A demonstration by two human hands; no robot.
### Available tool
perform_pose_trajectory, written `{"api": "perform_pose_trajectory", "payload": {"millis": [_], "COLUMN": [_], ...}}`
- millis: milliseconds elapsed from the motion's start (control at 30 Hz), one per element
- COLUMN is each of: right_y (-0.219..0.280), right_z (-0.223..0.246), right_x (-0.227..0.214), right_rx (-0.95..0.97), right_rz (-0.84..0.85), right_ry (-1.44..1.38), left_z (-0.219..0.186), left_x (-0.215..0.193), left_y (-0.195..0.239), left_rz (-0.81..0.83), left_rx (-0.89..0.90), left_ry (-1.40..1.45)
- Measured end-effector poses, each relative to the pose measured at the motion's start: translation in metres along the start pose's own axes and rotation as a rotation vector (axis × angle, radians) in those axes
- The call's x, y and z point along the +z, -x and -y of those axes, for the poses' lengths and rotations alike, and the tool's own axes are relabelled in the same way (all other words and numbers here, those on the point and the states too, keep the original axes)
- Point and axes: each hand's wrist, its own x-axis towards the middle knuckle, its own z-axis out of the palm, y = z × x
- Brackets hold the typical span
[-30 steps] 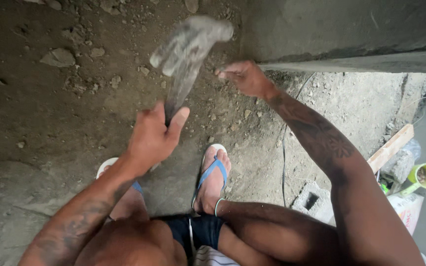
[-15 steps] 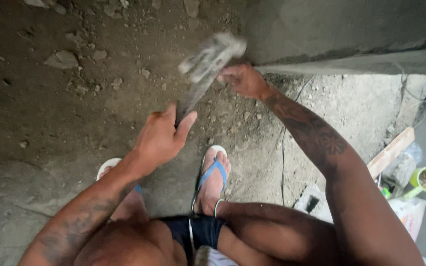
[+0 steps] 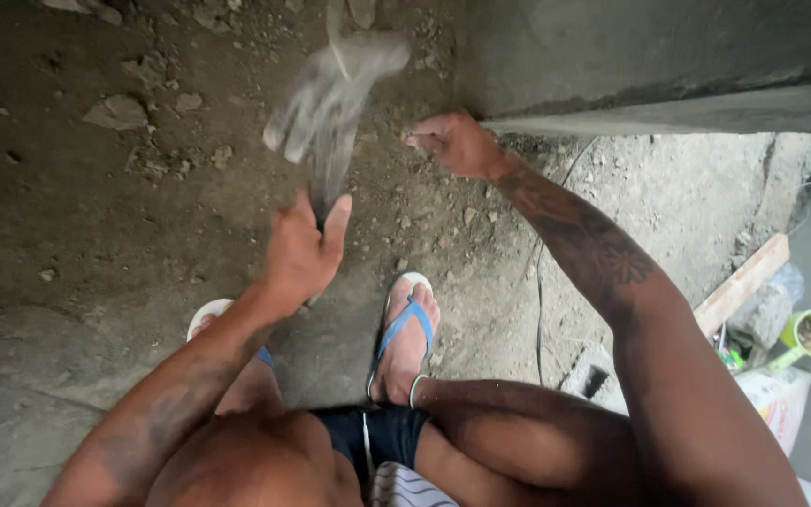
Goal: The person uses a hammer and chisel to break up a concrete floor near a wall. They repeatedly strike the chisel with the hammer to chip away at the surface, creating debris. The person occasionally uses a trowel to clear the broken pieces from the work area.
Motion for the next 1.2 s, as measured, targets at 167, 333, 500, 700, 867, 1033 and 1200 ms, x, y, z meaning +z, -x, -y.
{"api": "perform_pose_trajectory", "payload": {"millis": [167,333,500,700,867,1033,1200], "right_y": [-0.016,-0.019,-0.022,-0.025,-0.019,-0.012,-0.023], "right_z": [-0.018,-0.016,-0.034,-0.043,-0.023,-0.033,-0.044], "right_x": [0.000,0.001,0.004,0.007,0.006,0.009,0.001], "right_rx": [-0.072,-0.047,-0.004,0.102,0.036,0.040,-0.032], "right_rz": [0.017,-0.001,-0.014,0.005,0.003,0.025,0.018], "right_ry": [0.146,0.131,0.118,0.174,0.179,0.178,0.191], "left_z": [-0.007,-0.022,0.030,-0.006,0.039,0.007,0.009], "left_x": [-0.017,-0.022,0.005,-0.020,0.023,-0.014,0.007], "left_y": [-0.003,0.007,0.002,0.008,0.003,0.004,0.000], "left_rz": [0.462,-0.018,0.187,0.188,0.335,0.270,-0.201], "left_rx": [-0.410,-0.098,-0.176,-0.250,-0.370,-0.423,-0.030], "left_ry": [-0.109,0.111,0.021,0.044,-0.008,0.091,0.468]}}
